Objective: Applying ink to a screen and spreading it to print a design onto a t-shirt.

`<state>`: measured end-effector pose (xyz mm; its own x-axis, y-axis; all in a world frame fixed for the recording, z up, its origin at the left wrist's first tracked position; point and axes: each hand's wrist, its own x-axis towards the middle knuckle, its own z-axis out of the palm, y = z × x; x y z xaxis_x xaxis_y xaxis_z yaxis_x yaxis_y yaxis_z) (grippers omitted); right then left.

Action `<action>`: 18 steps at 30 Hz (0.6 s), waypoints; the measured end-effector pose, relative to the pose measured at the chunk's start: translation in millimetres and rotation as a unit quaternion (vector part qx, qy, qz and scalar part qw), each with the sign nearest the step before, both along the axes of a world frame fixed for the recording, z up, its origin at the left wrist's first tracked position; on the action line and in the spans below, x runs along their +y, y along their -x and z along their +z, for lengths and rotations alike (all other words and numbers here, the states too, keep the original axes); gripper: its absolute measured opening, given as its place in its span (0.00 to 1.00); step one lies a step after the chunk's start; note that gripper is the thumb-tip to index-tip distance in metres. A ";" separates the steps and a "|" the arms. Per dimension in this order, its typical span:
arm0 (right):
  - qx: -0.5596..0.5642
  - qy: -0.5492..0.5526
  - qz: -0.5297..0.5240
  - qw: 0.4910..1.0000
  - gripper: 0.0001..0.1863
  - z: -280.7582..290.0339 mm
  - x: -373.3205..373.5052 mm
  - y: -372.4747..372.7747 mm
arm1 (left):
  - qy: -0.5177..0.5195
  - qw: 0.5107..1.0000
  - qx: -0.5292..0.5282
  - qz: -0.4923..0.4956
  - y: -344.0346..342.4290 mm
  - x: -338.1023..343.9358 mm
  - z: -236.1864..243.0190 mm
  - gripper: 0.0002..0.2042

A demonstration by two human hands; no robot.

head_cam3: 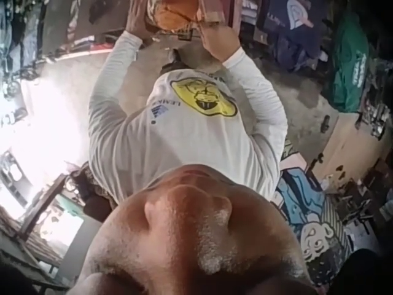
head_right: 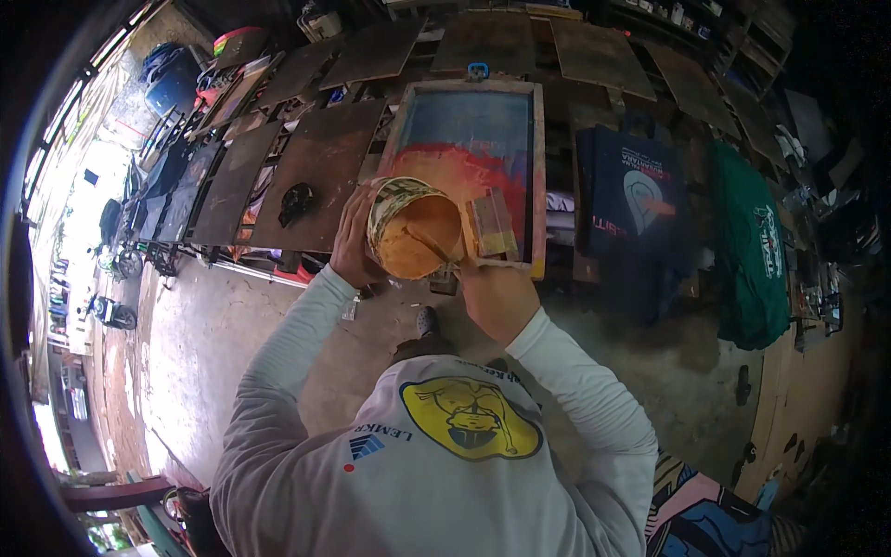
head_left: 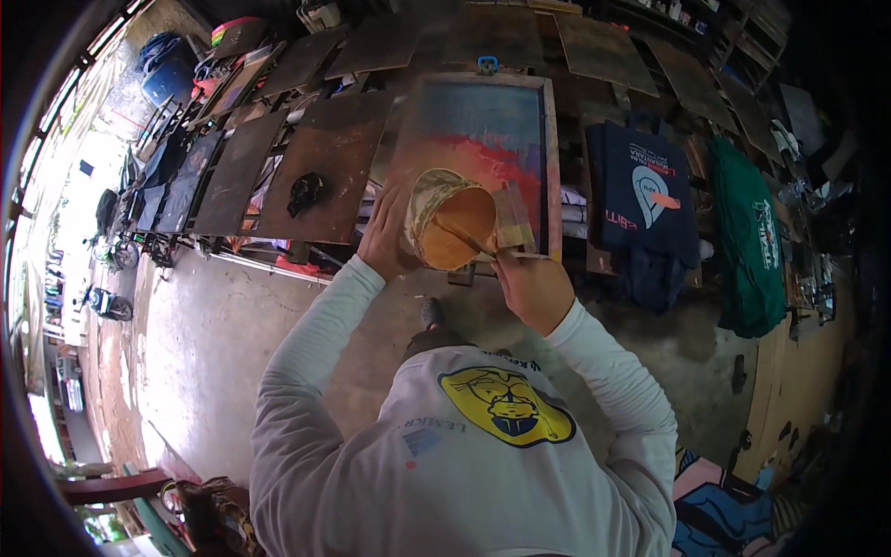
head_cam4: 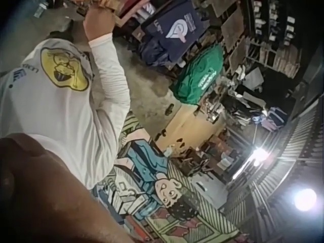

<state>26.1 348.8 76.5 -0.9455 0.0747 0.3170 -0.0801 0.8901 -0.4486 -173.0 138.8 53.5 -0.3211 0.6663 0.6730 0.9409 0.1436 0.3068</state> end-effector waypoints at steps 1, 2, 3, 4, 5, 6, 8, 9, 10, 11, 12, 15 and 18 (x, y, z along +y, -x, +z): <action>-0.029 -0.008 0.012 0.999 0.09 1.6 -2.4 0.4 | -0.008 1.000 0.018 -0.001 0.1 1.0 0.6 0.56; -0.056 -0.018 0.024 0.998 0.10 0.9 -3.1 1.7 | -0.006 1.000 0.014 -0.003 1.4 2.9 0.8 0.56; -0.059 -0.015 0.023 0.998 0.10 -3.0 -4.8 3.0 | -0.017 0.999 0.028 -0.009 2.4 4.3 0.8 0.56; 0.000 0.000 0.043 0.999 0.09 -7.6 -6.7 4.5 | -0.029 0.999 0.041 -0.014 3.5 5.4 -1.0 0.56; 0.059 0.015 0.063 0.996 0.08 -10.7 -8.7 6.0 | -0.025 0.999 0.039 -0.014 5.2 5.1 -3.1 0.56; 0.058 0.018 0.064 0.996 0.08 -11.8 -9.9 6.3 | -0.025 0.999 0.039 -0.012 6.5 4.7 -5.8 0.56; -0.008 0.063 0.081 0.995 0.09 -11.0 -12.5 6.9 | -0.022 0.999 0.039 -0.011 8.3 3.1 -9.1 0.56; -0.008 0.064 0.081 0.995 0.09 -12.0 -14.6 7.7 | -0.006 0.999 0.040 -0.013 9.0 1.9 -9.7 0.56; -0.030 0.101 0.091 0.990 0.09 -14.5 -17.8 8.2 | 0.009 0.999 0.041 -0.015 9.4 -0.4 -10.9 0.56; -0.052 0.136 0.102 0.984 0.09 -16.7 -19.7 9.4 | 0.013 0.999 0.028 -0.017 9.6 -2.3 -13.4 0.55; -0.052 0.135 0.104 0.984 0.09 -21.0 -22.1 11.9 | 0.012 0.999 0.028 -0.015 9.5 -4.8 -16.4 0.55; -0.006 0.200 0.136 0.970 0.12 -40.2 -28.3 23.4 | 0.022 1.000 0.010 0.005 13.0 -13.5 -27.8 0.55; -0.116 0.374 0.095 0.915 0.13 -58.3 -30.2 33.4 | 0.022 0.999 -0.009 0.025 22.5 -21.4 -40.4 0.57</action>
